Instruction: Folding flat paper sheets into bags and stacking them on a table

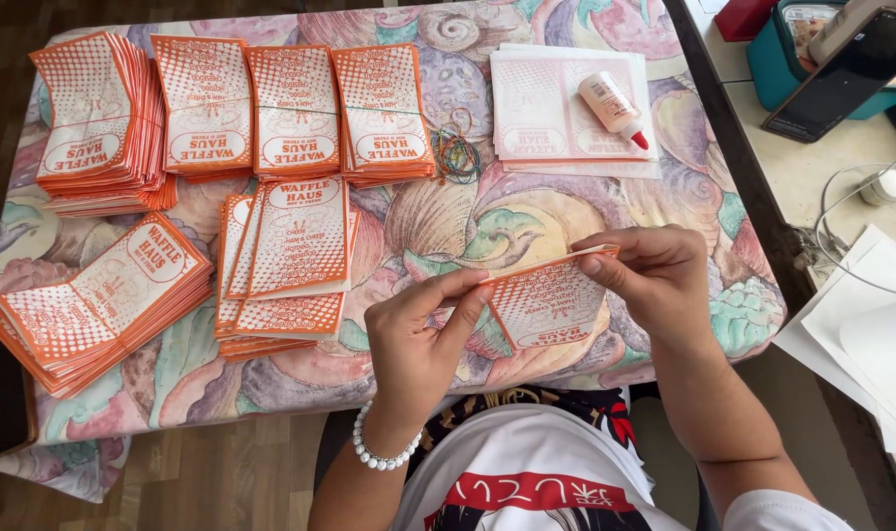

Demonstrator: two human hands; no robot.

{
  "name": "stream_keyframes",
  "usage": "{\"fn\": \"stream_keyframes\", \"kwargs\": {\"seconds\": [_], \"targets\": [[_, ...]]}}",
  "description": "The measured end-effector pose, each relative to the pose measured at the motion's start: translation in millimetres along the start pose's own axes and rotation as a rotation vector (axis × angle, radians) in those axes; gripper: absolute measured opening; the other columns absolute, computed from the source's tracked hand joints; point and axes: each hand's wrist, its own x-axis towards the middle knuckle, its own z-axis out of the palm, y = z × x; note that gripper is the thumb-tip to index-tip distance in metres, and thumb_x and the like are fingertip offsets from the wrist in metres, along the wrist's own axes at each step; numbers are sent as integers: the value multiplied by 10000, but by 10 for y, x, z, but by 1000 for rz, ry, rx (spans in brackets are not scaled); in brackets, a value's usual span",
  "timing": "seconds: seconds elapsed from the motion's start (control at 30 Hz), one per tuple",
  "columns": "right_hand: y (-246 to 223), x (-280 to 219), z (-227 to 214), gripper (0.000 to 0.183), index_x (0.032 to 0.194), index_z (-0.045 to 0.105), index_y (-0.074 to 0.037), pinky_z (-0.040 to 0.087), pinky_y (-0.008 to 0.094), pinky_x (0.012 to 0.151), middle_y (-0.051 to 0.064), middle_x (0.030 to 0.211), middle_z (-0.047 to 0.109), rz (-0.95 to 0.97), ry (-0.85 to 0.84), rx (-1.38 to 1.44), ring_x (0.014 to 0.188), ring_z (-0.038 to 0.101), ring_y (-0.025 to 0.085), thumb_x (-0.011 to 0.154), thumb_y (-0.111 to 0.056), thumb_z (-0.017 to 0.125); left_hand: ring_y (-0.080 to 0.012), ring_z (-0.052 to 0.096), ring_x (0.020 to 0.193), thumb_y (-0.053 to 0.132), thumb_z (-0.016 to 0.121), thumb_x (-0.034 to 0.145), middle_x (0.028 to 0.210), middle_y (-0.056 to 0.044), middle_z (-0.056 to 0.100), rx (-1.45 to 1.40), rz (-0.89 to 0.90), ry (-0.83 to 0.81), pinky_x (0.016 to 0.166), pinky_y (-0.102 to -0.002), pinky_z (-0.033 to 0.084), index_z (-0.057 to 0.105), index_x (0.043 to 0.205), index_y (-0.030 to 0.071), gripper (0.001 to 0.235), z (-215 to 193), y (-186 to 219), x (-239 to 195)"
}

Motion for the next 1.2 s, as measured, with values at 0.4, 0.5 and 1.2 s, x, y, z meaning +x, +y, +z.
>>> {"fn": "stream_keyframes", "kwargs": {"seconds": [0.4,0.5,1.2], "targets": [[-13,14,-22,197,923,747,81,580,299,715,168,659,728,-50,-38,74,733,683,140,757,15,829,-204,783,741,15,761,872,736,-127,777,-60,-32,-47,693,-341,620,780,938,21,69,3,29,47],[-8,24,-72,243,959,743,89,574,285,704,168,670,728,-67,-55,73,724,695,145,773,-50,817,-198,781,743,9,756,876,740,-125,777,-52,-24,-38,696,-332,617,778,942,19,70,-8,38,49],[43,502,188,616,1358,619,25,562,445,799,303,1131,714,-170,-60,-490,899,730,399,806,-70,876,-162,720,629,-10,696,884,662,-156,739,-1,-161,39,598,-299,611,761,907,-59,84,232,-461,104]]}}
